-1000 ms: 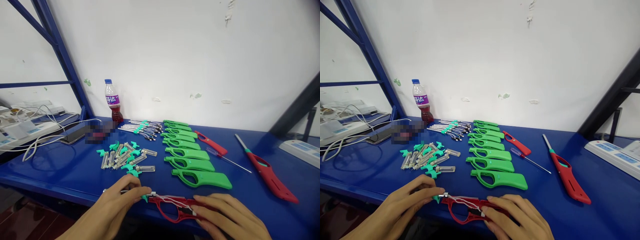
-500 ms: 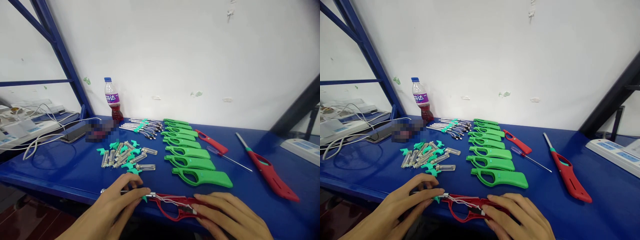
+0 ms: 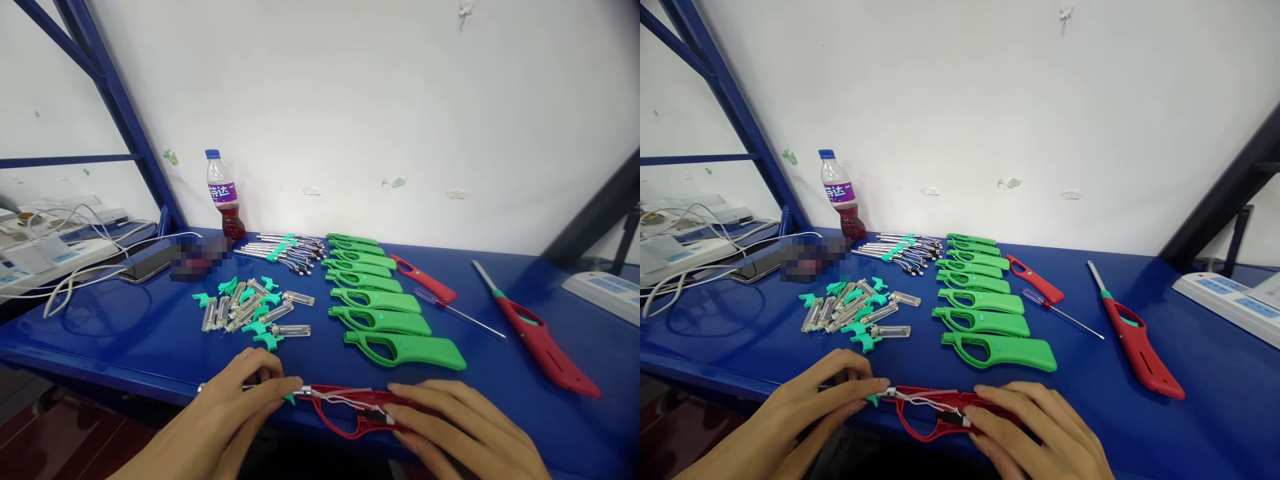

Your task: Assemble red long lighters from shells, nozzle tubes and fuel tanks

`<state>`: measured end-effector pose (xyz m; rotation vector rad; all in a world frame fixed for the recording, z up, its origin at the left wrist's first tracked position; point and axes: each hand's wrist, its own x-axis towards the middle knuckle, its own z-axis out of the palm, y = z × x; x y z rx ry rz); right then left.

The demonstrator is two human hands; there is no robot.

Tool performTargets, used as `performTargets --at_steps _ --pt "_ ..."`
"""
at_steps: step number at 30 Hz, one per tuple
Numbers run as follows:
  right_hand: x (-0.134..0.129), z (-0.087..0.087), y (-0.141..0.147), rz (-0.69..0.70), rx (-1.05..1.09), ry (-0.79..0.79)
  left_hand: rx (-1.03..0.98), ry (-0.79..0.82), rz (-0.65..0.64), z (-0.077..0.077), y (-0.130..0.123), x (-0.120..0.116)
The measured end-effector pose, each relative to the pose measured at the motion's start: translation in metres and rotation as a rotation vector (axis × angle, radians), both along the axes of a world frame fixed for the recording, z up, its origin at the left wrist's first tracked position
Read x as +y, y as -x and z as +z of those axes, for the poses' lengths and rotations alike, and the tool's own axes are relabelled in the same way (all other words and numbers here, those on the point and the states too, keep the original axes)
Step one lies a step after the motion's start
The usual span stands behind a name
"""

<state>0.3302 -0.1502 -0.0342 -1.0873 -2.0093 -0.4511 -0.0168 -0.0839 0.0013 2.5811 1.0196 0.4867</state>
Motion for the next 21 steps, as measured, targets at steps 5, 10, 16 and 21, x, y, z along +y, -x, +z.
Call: performTargets --at_steps 5,10,16,21 --pt "0.0022 -0.0038 -0.0046 0.028 -0.015 -0.004 -0.018 -0.046 -0.018 -0.0023 -0.0001 -0.0011" --pt "0.0009 -0.0041 -0.0049 0.025 -0.012 0.002 -0.04 -0.131 -0.054 -0.0005 -0.0013 -0.002" --pt "0.0006 -0.0013 -0.0041 0.027 -0.015 0.008 -0.005 -0.014 -0.01 -0.0004 -0.0001 -0.0031" --pt "-0.0014 -0.0041 -0.0054 0.026 -0.02 0.0 -0.022 -0.019 0.014 -0.0014 -0.0008 -0.0026"
